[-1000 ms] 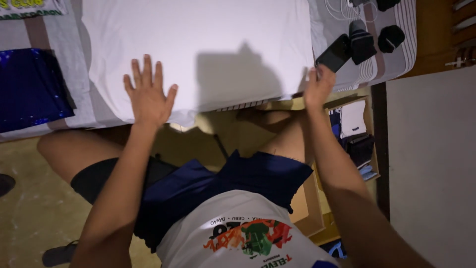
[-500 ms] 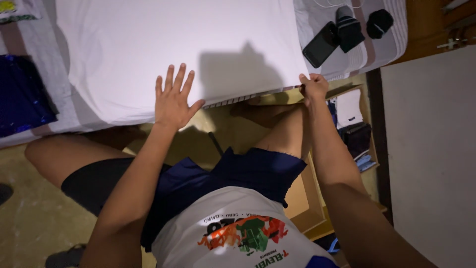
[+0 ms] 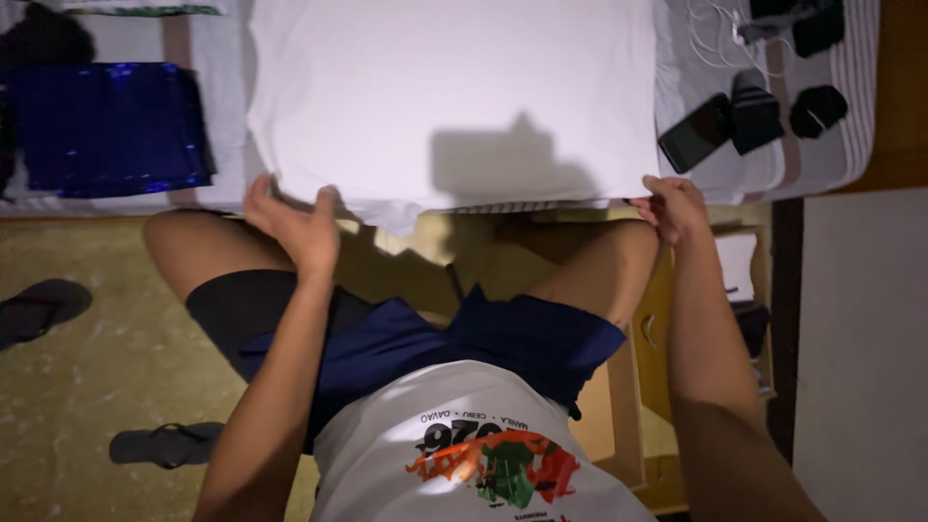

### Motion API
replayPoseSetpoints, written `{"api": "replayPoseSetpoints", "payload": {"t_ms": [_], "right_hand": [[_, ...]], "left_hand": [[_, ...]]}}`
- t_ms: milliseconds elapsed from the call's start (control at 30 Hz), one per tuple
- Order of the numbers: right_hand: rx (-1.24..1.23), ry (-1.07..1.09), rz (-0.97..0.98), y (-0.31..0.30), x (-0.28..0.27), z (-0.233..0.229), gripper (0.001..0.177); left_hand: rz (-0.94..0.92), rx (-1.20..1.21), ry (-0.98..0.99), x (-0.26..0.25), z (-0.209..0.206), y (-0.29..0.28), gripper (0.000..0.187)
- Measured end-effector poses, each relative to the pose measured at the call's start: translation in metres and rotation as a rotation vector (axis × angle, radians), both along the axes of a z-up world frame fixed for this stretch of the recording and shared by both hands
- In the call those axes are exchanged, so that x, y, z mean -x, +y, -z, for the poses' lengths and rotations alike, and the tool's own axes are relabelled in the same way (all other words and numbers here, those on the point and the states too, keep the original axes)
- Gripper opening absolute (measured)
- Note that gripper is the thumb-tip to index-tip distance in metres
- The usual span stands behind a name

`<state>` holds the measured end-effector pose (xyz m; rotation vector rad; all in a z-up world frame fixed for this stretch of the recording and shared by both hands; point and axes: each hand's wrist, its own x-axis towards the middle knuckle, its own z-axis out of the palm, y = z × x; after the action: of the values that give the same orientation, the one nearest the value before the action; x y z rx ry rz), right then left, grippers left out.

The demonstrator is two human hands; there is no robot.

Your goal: The person folds a white t-shirt on a bed, smooths it, and folds it into a compact rectangle. They then place the folded shirt into a drawer and repeat the process with another white t-shirt.

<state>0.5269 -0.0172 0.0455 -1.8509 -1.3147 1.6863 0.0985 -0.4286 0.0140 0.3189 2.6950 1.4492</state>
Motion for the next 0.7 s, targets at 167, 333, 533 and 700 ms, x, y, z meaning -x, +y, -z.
{"api": "replayPoseSetpoints", "payload": {"t_ms": [167,333,533,700], "right_hand": [[0.014,-0.012,-0.002,0.023,-0.016,0.024,0.042],[-0.185,-0.186,-0.1,0.037,-0.035,0.041,0.034],[-0.145,-0.09,-0.169,0.009,-0.022,0.003,0.034],[-0.133,-0.047,-0.148,0.007,-0.025,-0.01,0.029]], "left_hand": [[-0.248,-0.301,-0.663,0.018,0.065,-0.026,0.104],[-0.008,0.075,-0.829,0.01,0.001,-0.017,0.082],[0.002,0.068,-0.612,0.005,-0.028,-0.023,0.046],[0.117,0.083,-0.573,0.009,-0.02,-0.047,0.035]]}}
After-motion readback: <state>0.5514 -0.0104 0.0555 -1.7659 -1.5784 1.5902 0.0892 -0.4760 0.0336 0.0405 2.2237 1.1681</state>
